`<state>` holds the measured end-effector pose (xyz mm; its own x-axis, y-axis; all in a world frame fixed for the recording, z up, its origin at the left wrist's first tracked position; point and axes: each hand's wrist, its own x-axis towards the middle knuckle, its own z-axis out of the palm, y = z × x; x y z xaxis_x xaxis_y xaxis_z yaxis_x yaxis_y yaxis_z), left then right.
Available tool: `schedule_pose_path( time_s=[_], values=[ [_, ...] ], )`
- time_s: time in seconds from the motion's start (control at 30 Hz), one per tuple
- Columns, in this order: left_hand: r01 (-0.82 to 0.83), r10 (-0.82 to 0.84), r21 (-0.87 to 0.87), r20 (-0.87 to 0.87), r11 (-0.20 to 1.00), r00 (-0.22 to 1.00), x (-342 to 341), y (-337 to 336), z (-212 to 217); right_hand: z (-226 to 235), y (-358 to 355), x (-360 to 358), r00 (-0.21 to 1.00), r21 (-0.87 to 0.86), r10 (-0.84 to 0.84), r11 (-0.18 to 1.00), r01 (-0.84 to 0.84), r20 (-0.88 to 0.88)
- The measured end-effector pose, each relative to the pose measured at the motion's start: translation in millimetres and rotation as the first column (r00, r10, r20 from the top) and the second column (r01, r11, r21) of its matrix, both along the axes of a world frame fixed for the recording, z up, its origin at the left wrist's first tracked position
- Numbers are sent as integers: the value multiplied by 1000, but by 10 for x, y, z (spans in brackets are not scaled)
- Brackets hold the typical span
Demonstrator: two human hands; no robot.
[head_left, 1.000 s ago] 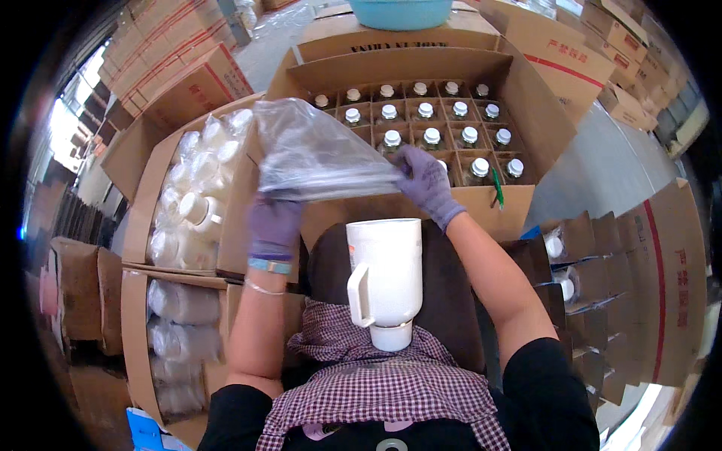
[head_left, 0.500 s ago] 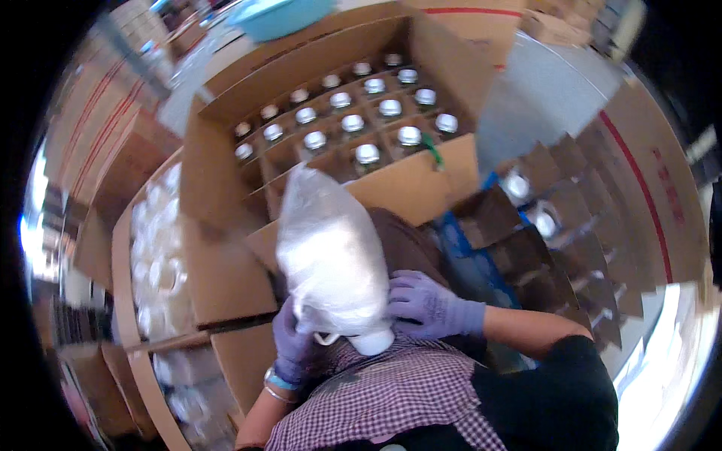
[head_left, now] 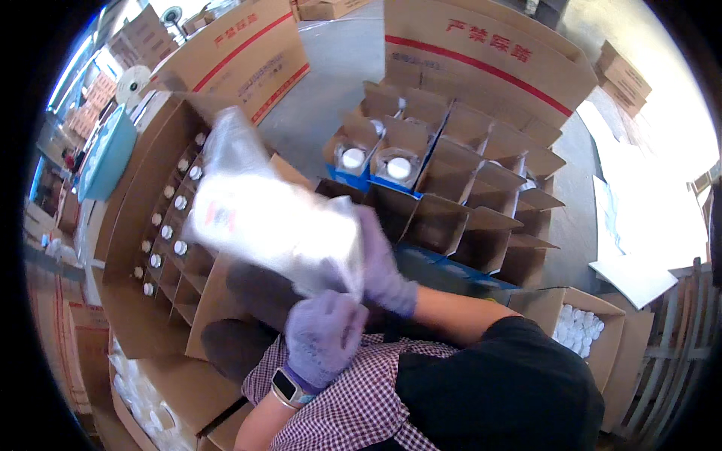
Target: The person assembles white electric kettles by inserting a black circular base into the kettle body, screwing on the lid, and wrapping each unit in a plastic bag. The person places the wrapped kettles into a cardboard box.
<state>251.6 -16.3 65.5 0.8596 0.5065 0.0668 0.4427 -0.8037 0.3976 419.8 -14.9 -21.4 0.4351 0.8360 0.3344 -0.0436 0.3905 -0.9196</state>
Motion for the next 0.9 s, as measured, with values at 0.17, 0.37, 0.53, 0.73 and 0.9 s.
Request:
schedule_pose_path(
  time_s=[0.17,0.37,0.53,0.73,0.9],
  values=[
    [149,-130,-112,160,983,979,-287,77,-118,125,-681,1386,819,-108,-432,858,502,378],
    [-479,481,-56,180,876,858,-1980,382,-364,-136,-986,2573,538,-270,-487,516,813,688],
    [-793,780,-56,237,606,579,-3372,229,-216,-1053,-186,3093,481,-402,-120,397,825,869],
    [-973,897,24,384,228,219,-4383,-150,47,-802,543,2806,800,-565,-89,662,493,594],
    [-986,975,119,202,-116,-91,-5774,-76,-105,-1295,1338,3109,640,-372,67,858,354,765]
  ],
)
